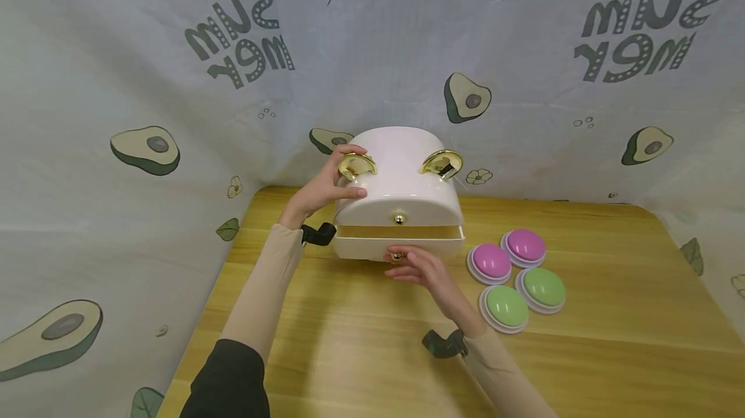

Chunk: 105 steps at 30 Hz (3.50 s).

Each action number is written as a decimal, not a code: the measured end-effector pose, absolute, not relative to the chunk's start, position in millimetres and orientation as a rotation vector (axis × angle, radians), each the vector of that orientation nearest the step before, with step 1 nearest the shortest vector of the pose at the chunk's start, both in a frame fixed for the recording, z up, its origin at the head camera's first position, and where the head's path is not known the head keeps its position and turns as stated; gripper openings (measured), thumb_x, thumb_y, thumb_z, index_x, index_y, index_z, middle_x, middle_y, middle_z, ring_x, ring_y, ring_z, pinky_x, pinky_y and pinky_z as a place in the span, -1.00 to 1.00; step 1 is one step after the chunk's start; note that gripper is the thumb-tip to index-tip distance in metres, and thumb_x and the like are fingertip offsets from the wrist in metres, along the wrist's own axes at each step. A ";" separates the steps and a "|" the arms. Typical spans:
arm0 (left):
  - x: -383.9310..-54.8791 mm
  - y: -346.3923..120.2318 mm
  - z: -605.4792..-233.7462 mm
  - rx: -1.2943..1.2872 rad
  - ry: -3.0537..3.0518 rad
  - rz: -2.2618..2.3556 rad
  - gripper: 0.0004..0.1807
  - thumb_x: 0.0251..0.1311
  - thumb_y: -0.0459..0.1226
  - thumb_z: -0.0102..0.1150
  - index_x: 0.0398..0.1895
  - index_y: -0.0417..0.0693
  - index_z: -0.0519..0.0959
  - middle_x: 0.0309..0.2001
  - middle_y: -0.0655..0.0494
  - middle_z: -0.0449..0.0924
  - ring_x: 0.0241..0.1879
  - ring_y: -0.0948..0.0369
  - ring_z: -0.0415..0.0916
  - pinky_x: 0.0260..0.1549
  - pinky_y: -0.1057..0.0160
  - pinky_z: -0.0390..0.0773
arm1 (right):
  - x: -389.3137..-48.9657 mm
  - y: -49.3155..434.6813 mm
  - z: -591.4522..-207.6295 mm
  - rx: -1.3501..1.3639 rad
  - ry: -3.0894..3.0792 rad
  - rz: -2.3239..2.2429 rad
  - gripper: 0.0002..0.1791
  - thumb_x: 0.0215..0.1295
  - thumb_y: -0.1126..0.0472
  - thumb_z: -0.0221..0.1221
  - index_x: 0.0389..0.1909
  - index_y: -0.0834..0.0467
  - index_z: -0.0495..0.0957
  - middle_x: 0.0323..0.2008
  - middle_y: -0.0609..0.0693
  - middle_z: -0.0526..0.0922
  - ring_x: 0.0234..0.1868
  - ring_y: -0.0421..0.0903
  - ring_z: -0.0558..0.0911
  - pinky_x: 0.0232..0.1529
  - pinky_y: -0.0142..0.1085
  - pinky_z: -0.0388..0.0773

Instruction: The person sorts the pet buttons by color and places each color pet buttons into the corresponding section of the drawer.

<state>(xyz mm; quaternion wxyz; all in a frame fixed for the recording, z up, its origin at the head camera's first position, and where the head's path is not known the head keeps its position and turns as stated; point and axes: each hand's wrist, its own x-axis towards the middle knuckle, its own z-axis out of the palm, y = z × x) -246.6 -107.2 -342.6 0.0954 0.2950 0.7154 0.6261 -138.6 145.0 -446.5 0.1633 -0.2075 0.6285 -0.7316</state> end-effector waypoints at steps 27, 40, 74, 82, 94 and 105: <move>-229.2 -100.4 -350.1 0.956 2.152 1.881 -0.21 0.06 -0.33 0.39 0.29 -0.03 0.13 0.24 -0.01 0.14 0.25 0.14 0.12 0.27 0.04 0.03 | -68.2 165.6 -446.1 -0.746 1.812 -2.003 -0.54 0.53 0.22 -0.26 0.21 0.44 0.35 0.12 0.41 0.43 -0.03 0.22 0.60 0.02 -0.07 0.50; -218.2 -96.4 -349.9 0.916 2.156 1.900 -0.23 0.05 -0.48 0.32 0.29 -0.04 0.13 0.22 -0.01 0.16 0.24 0.13 0.12 0.27 0.06 0.02 | -40.2 176.8 -447.2 -0.800 1.775 -1.994 -0.56 0.52 0.29 -0.32 0.23 0.42 0.33 0.15 0.45 0.39 -0.04 0.15 0.61 0.01 -0.06 0.51; -219.2 -94.9 -349.0 0.889 2.114 1.937 -0.22 0.05 -0.59 0.22 0.29 0.02 0.12 0.20 0.00 0.19 0.24 0.11 0.13 0.29 0.08 0.00 | -25.2 176.9 -447.7 -0.773 1.813 -2.013 -0.59 0.51 0.37 -0.30 0.23 0.43 0.32 0.14 0.52 0.34 -0.05 0.11 0.62 -0.01 -0.04 0.51; -221.0 -97.8 -351.8 0.913 2.137 1.919 -0.25 0.09 -0.39 0.33 0.29 0.03 0.13 0.23 -0.02 0.15 0.24 0.13 0.13 0.29 0.06 0.01 | -26.0 192.7 -441.1 -0.895 1.879 -2.027 -0.61 0.43 0.52 -0.24 0.22 0.46 0.31 -0.11 0.28 0.63 -0.14 0.08 0.67 -0.14 -0.07 0.58; -221.3 -97.8 -352.2 0.923 2.138 1.920 -0.25 0.08 -0.41 0.33 0.27 0.04 0.14 0.23 -0.01 0.16 0.23 0.14 0.14 0.27 0.07 0.03 | -36.2 239.9 -416.4 -1.076 1.901 -2.359 -0.53 0.23 0.71 -0.21 0.18 0.57 0.27 -0.02 0.25 0.60 -0.05 0.01 0.64 -0.06 -0.24 0.55; -220.2 -95.9 -350.2 0.903 2.125 1.917 -0.24 0.08 -0.56 0.23 0.29 -0.01 0.12 0.24 -0.01 0.15 0.24 0.14 0.13 0.27 0.08 0.04 | -44.4 273.6 -418.7 -0.932 1.963 -2.609 -0.44 0.10 0.80 -0.15 0.20 0.65 0.15 0.15 0.27 0.47 0.16 0.00 0.49 0.18 -0.32 0.34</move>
